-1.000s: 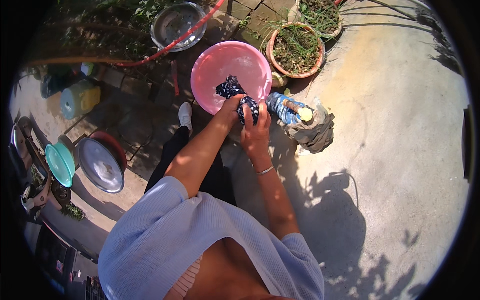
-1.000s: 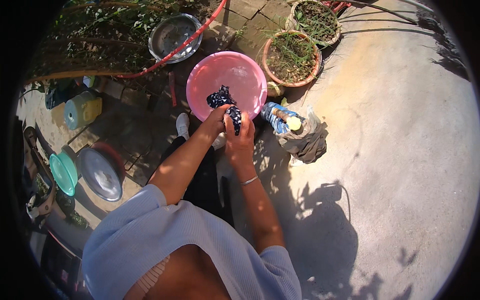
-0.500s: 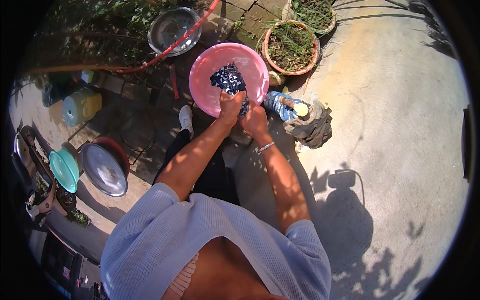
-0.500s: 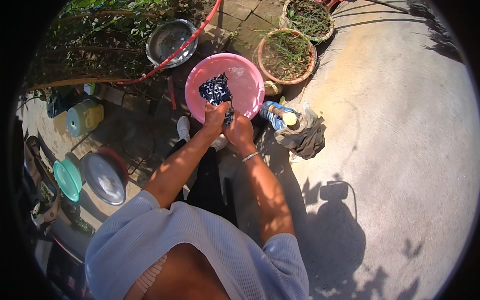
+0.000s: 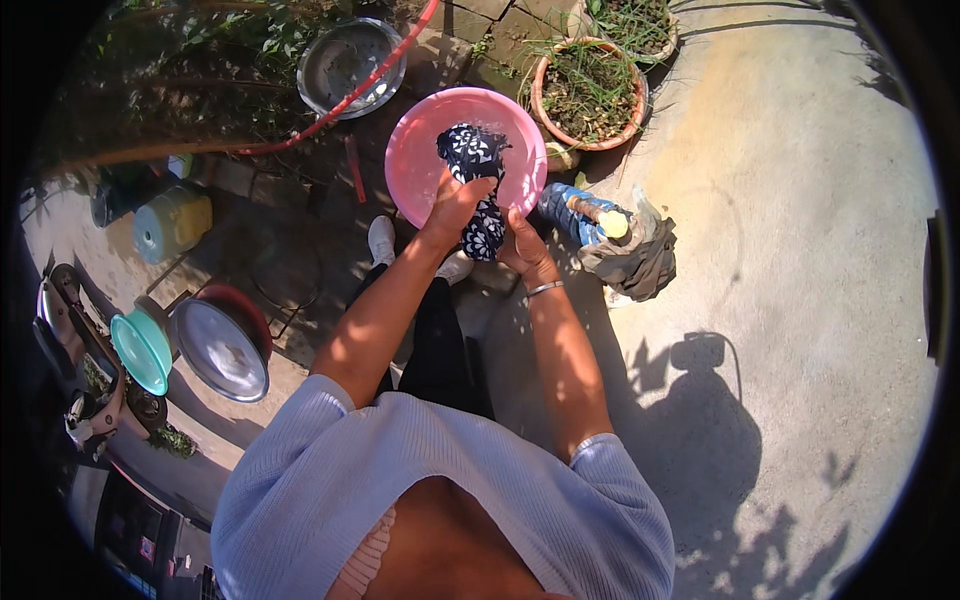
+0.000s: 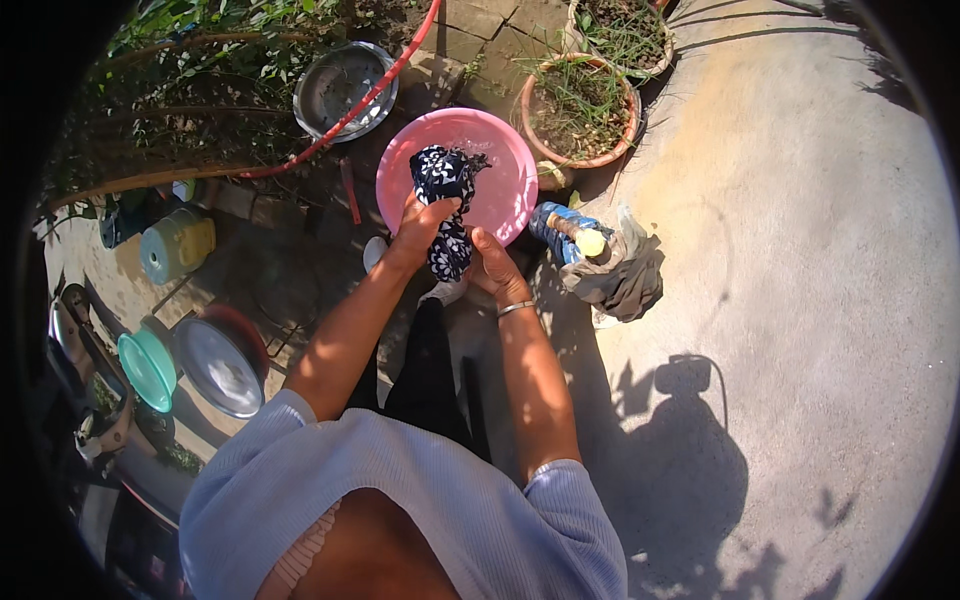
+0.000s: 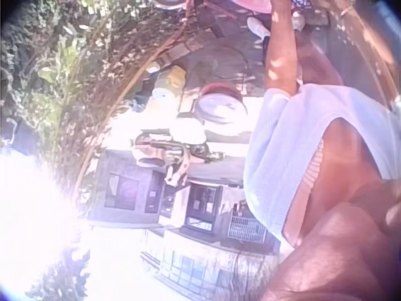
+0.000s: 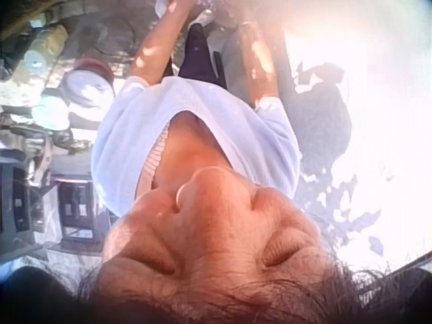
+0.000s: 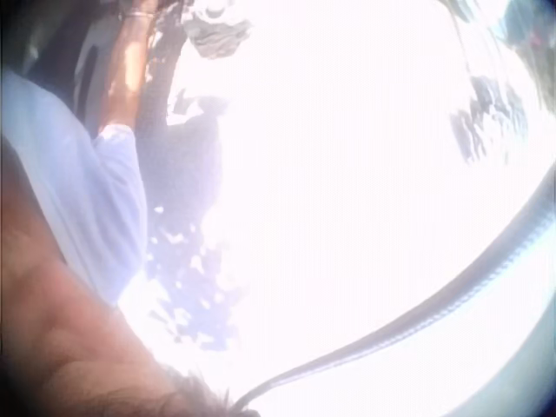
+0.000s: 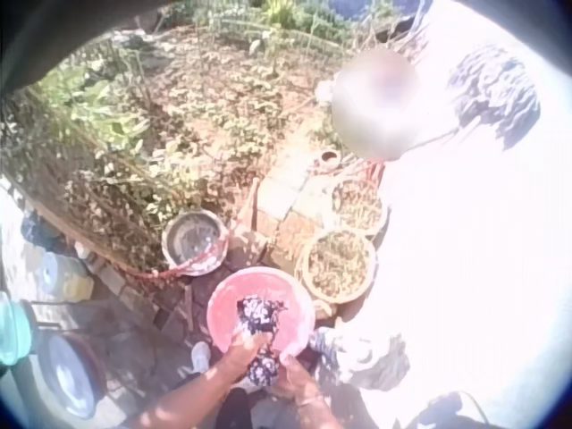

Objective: The person washes a floral-patterned garment by hand in a pink basin, rinses it in a green basin, and hangs it on a clothesline using a blue hanger. The person repeats this process for a second floral-patterned garment. The task involves scrubbing, wringing, and hanging the clothes outdoors.

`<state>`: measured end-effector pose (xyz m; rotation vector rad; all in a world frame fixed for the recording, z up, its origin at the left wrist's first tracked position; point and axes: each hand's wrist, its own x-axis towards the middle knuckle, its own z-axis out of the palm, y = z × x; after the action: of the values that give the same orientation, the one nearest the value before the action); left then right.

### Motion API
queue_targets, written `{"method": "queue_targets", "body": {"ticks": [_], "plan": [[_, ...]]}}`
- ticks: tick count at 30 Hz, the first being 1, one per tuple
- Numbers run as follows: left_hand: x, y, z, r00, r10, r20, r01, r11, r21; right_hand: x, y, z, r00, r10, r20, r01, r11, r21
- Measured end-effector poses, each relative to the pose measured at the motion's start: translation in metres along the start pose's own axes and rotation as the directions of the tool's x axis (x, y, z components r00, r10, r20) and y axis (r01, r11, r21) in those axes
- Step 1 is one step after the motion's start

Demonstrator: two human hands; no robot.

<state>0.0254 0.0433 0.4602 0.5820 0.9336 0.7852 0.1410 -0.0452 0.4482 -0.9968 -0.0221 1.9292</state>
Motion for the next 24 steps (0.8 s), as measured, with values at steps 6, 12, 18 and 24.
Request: {"method": "queue_targets", "body": {"ticks": [6,12,18,24], "plan": [[-0.031,0.015,0.015,0.926,-0.336,0.172,0.373,0.749,-0.548,0.043,0.037,-0.012,0.987,-0.158,-0.034,0.155,0.856,0.493],[-0.048,-0.002,-0.026,0.739,-0.489,0.463,0.674,0.514,-0.531,0.052,0.013,0.031,0.985,-0.174,0.017,0.132,0.805,0.579],[-0.046,-0.007,-0.033,0.884,-0.461,0.081,0.412,0.849,0.332,0.056,0.016,0.011,0.921,-0.116,-0.372,0.197,0.962,0.19],[-0.033,-0.008,-0.028,0.942,-0.334,-0.021,0.149,0.361,0.921,0.061,0.012,0.024,0.726,-0.45,-0.521,0.347,0.893,-0.287]]}}
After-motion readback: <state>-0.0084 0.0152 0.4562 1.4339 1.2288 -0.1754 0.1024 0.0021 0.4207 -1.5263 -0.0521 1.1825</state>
